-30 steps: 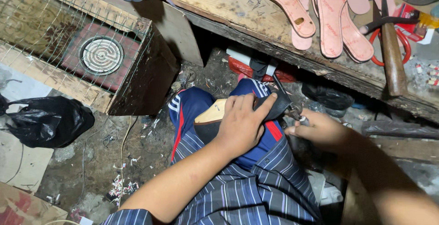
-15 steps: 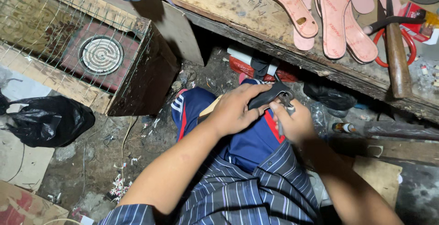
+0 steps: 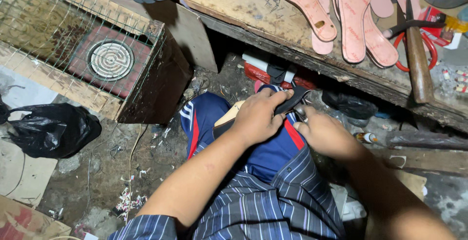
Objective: The person sits on the floor with a shoe upper mounted on a wooden last. They pull and press the upper over the last, use pincers to grip and tuck the material, trim excess with scissors, and hammer the sole edge to set it in place.
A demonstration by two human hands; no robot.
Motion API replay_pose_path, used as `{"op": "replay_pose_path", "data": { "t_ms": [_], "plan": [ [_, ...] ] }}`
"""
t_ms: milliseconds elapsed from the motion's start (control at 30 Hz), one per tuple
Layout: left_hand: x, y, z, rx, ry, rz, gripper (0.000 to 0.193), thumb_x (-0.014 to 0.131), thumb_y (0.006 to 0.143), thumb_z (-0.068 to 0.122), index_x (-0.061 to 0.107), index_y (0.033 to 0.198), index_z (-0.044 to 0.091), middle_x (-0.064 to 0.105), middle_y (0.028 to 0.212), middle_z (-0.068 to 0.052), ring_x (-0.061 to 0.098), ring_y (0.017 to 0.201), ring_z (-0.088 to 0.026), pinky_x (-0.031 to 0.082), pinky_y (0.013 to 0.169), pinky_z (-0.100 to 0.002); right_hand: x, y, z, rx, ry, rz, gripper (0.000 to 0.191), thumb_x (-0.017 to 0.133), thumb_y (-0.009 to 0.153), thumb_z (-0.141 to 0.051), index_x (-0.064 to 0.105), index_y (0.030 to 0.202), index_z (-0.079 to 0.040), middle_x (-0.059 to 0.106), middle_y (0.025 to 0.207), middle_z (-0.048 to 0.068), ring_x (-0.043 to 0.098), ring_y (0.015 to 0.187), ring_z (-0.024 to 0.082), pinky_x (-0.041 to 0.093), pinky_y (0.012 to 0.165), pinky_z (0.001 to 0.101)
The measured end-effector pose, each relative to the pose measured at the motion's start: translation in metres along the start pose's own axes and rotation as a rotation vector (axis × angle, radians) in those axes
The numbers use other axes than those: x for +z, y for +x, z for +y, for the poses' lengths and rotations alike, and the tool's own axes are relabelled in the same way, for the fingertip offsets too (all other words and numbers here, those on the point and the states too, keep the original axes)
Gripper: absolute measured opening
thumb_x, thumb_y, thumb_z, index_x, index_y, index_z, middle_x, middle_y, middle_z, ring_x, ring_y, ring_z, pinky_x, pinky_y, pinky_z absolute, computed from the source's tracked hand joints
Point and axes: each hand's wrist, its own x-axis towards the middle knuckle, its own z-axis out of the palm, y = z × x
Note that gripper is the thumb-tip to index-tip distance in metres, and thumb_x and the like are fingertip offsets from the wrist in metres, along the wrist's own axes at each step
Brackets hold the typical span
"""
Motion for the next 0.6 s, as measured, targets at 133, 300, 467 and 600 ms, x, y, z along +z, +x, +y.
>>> {"op": "replay_pose_path", "data": {
  "t_ms": [133, 300, 467, 600],
  "plan": [
    [0.010, -0.012, 0.015, 0.076, 0.187, 0.060, 0.056, 0.072, 0.079, 0.012, 0.064, 0.134, 0.019, 0.058, 0.098, -0.016, 0.061, 0.094, -0.038, 0.051, 0.085, -0.049, -0.001, -0.017, -0.003, -0.074, -0.092, 0.071, 0.039, 0.061, 0.090, -0.030, 0.059, 0.112, 0.002, 0.070, 0.103, 0.029, 0.066, 0.103, 0.046, 0.050, 0.091, 0.0535],
    [0.003, -0.009, 0.004, 0.011, -0.019, 0.029, 0.053, 0.073, 0.081, 0.016, 0.064, 0.133, 0.020, 0.067, 0.106, -0.015, 0.065, 0.096, -0.037, 0.053, 0.084, -0.046, 0.020, -0.013, -0.003, -0.022, 0.006, 0.249, 0.031, 0.063, 0.094, -0.033, 0.063, 0.099, -0.002, 0.070, 0.090, 0.027, 0.066, 0.089, 0.049, 0.052, 0.079, 0.0573],
    [-0.017, 0.010, -0.012, -0.149, -0.222, -0.133, 0.054, 0.076, 0.080, 0.024, 0.064, 0.133, 0.019, 0.073, 0.104, -0.014, 0.071, 0.085, -0.032, 0.056, 0.078, -0.042, 0.037, 0.009, -0.015, -0.262, 0.127, 0.540, 0.031, 0.061, 0.095, -0.033, 0.062, 0.099, -0.002, 0.069, 0.087, 0.026, 0.067, 0.083, 0.047, 0.053, 0.074, 0.0564],
    [-0.020, 0.005, -0.008, -0.200, -0.255, -0.185, 0.053, 0.075, 0.083, 0.028, 0.063, 0.135, 0.022, 0.074, 0.100, -0.013, 0.072, 0.081, -0.030, 0.056, 0.077, -0.041, 0.029, -0.004, -0.018, -0.045, -0.029, 0.261, 0.032, 0.059, 0.094, -0.029, 0.059, 0.109, -0.001, 0.068, 0.088, 0.028, 0.067, 0.085, 0.047, 0.052, 0.076, 0.0574]
  ]
}}
